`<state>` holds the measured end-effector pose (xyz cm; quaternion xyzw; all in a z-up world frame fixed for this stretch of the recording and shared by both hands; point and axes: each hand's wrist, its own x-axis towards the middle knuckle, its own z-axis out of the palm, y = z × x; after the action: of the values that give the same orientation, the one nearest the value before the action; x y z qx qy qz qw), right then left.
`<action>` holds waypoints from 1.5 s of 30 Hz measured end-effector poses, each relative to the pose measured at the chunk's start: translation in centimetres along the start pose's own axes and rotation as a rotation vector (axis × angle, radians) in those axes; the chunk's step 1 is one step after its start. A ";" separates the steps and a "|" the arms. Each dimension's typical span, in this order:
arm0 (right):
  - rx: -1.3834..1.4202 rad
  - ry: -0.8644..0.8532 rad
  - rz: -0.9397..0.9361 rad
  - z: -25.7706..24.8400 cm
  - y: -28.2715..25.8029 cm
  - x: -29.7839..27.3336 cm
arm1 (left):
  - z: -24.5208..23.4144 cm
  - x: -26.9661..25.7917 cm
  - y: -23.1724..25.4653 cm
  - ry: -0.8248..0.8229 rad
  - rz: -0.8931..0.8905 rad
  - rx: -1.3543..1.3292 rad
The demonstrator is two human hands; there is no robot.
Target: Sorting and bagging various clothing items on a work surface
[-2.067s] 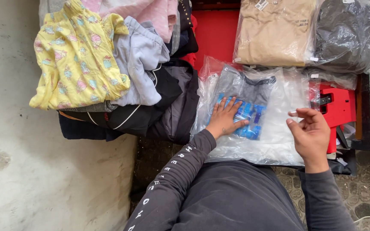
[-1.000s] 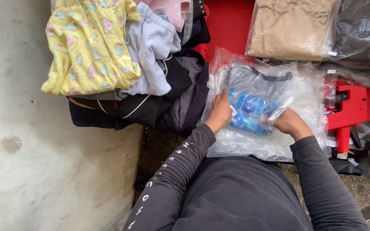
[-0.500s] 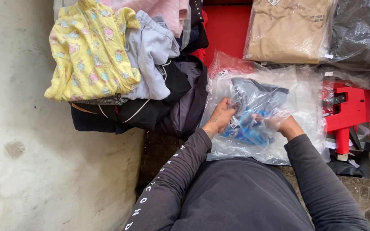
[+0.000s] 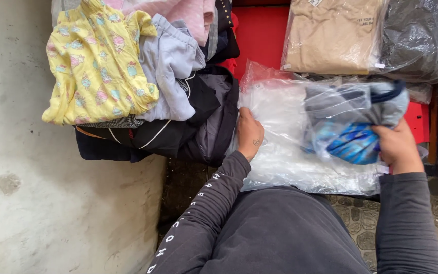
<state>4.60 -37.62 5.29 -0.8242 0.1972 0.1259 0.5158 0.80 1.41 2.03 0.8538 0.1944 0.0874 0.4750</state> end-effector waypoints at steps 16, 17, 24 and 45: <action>0.309 0.107 -0.333 2.1 -5.9 -3.0 | 0.2 -2.1 5.0 -0.252 0.242 0.125; 0.034 0.051 -0.397 4.3 -4.7 -2.1 | 0.6 -2.2 4.7 -0.497 -0.051 -0.142; -0.492 -0.277 -0.144 12.9 -14.5 -10.8 | 3.1 -3.4 4.3 -0.576 -0.364 -0.444; 0.022 -0.355 -0.046 14.2 -7.5 -10.3 | -29.0 15.9 20.6 0.155 0.203 0.574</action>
<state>-1.19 -19.93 9.31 -0.7876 0.0855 0.2554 0.5542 10.76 20.78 34.35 0.9589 0.1607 0.1406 0.1870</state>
